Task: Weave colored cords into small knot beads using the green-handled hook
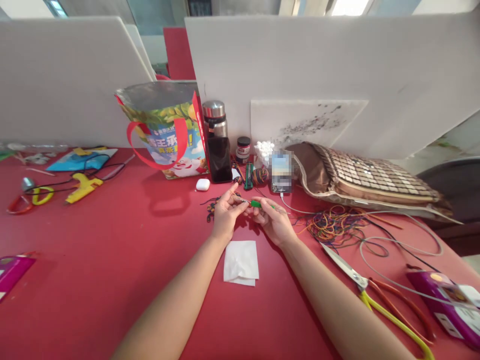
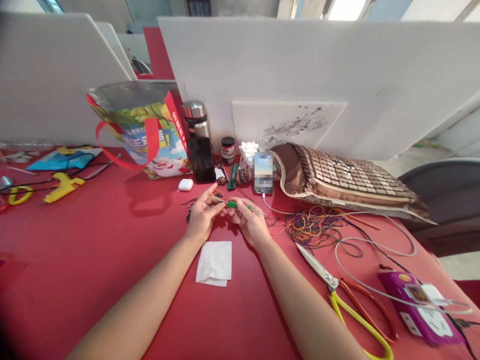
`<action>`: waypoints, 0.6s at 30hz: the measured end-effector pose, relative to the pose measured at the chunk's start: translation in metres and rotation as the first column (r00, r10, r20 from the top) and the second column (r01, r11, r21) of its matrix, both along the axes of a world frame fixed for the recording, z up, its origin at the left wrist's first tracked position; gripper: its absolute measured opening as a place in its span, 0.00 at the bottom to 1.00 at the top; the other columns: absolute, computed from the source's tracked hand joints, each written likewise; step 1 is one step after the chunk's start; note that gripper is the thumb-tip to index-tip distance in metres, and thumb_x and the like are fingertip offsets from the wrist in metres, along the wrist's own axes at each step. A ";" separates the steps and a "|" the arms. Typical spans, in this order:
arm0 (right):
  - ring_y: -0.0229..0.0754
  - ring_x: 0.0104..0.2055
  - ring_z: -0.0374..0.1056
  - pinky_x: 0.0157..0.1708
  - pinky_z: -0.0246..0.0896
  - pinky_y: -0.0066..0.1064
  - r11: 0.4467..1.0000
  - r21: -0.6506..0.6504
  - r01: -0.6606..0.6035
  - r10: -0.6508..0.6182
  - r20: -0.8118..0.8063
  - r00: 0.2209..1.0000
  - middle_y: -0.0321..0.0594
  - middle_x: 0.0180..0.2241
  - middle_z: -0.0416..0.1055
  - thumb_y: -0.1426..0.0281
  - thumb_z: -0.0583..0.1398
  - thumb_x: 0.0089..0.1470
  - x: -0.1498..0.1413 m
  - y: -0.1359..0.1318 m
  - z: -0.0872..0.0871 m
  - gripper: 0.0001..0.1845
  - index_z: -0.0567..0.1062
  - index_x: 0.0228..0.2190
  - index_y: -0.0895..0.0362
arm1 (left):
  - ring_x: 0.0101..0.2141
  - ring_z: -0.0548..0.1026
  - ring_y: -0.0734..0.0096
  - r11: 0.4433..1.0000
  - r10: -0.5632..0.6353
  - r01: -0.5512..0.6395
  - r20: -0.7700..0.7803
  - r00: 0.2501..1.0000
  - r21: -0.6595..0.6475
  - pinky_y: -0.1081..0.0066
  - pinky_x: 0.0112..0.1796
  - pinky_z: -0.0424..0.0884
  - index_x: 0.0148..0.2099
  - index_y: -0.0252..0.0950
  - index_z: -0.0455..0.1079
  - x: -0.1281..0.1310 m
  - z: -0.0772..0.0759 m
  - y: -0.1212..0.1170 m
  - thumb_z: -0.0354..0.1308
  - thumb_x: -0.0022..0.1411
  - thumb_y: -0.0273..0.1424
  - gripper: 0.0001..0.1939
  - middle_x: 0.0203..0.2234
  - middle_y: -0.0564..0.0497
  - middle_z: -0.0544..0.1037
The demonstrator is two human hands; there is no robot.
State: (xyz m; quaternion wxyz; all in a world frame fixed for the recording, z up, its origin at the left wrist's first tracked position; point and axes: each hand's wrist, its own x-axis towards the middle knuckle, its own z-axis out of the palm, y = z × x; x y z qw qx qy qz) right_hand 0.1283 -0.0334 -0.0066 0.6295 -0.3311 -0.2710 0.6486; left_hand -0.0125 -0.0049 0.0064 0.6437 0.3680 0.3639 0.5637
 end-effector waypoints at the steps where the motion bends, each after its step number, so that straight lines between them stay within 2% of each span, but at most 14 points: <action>1: 0.33 0.21 0.59 0.23 0.58 0.28 1.000 0.005 0.009 -0.009 0.001 1.000 0.36 0.23 0.75 0.59 0.74 0.50 -0.003 -0.001 0.000 0.16 0.84 0.34 0.58 | 0.25 0.78 0.74 1.000 0.005 -0.005 0.004 1.000 0.004 0.73 0.30 0.73 0.68 0.32 0.70 -0.002 0.002 -0.001 0.77 0.47 0.30 0.46 0.26 0.57 0.78; 5: 0.32 0.20 0.58 0.22 0.55 0.27 0.999 0.009 0.049 -0.049 -0.006 0.999 0.35 0.21 0.74 0.57 0.75 0.48 -0.013 -0.007 0.000 0.17 0.82 0.29 0.57 | 0.24 0.77 0.74 1.000 -0.004 0.004 0.008 1.000 -0.001 0.72 0.30 0.72 0.70 0.35 0.68 -0.006 0.010 -0.006 0.77 0.47 0.30 0.47 0.26 0.58 0.78; 8: 0.32 0.21 0.59 0.22 0.55 0.26 0.997 -0.002 0.073 -0.073 -0.016 0.997 0.35 0.22 0.74 0.58 0.75 0.46 -0.018 -0.011 -0.001 0.16 0.83 0.30 0.56 | 0.24 0.77 0.74 1.000 -0.018 0.018 0.001 1.000 -0.004 0.72 0.30 0.72 0.69 0.35 0.69 -0.009 0.012 -0.014 0.77 0.48 0.29 0.46 0.26 0.58 0.78; 18: 0.34 0.23 0.63 0.21 0.54 0.25 0.994 -0.058 0.090 -0.092 -0.029 0.995 0.35 0.20 0.72 0.60 0.77 0.44 -0.026 -0.034 0.001 0.16 0.85 0.32 0.58 | 0.26 0.77 0.74 0.999 -0.038 0.039 0.029 0.999 -0.029 0.72 0.33 0.72 0.69 0.35 0.69 -0.014 0.005 -0.038 0.78 0.48 0.30 0.47 0.27 0.57 0.79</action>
